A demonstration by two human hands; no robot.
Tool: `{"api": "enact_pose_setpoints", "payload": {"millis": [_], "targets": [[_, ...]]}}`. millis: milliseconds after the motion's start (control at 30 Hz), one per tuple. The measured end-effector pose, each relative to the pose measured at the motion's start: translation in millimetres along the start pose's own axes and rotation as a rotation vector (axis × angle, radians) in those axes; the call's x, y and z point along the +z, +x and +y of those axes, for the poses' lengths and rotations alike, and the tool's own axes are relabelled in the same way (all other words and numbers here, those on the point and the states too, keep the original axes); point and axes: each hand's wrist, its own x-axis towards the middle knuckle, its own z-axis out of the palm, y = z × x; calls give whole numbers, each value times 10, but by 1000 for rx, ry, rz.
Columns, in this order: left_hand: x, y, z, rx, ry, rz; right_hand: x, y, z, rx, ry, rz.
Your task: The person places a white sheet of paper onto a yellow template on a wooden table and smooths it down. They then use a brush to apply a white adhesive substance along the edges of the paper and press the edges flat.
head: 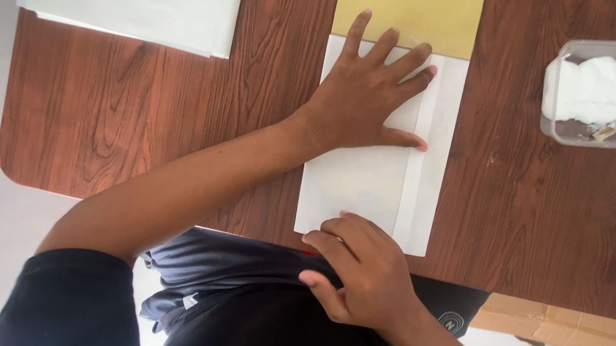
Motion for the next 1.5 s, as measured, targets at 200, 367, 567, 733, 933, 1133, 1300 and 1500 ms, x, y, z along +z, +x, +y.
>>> {"api": "enact_pose_setpoints", "payload": {"millis": [200,367,567,733,933,1133,1300,1500], "targets": [[21,-5,-16,35,14,2,160,112,41,200,-157,89],[3,13,-79,77,0,3,413,46,73,255,-456,-200],[24,8,-76,69,7,-14,466,-99,-33,137,-528,-299],[19,5,-86,63,-29,-10,476,-316,-203,65,-516,-367],[-27,-7,-77,37,-53,-35,271,-436,-285,-28,-316,-386],[-74,10,-62,-3,-125,-36,-406,-299,204,60,197,-103],[-93,14,-57,-15,-129,-59,-485,-61,837,326,-416,-18],[-169,39,-45,-33,-149,-76,-343,-249,1014,403,-484,-255]]}}
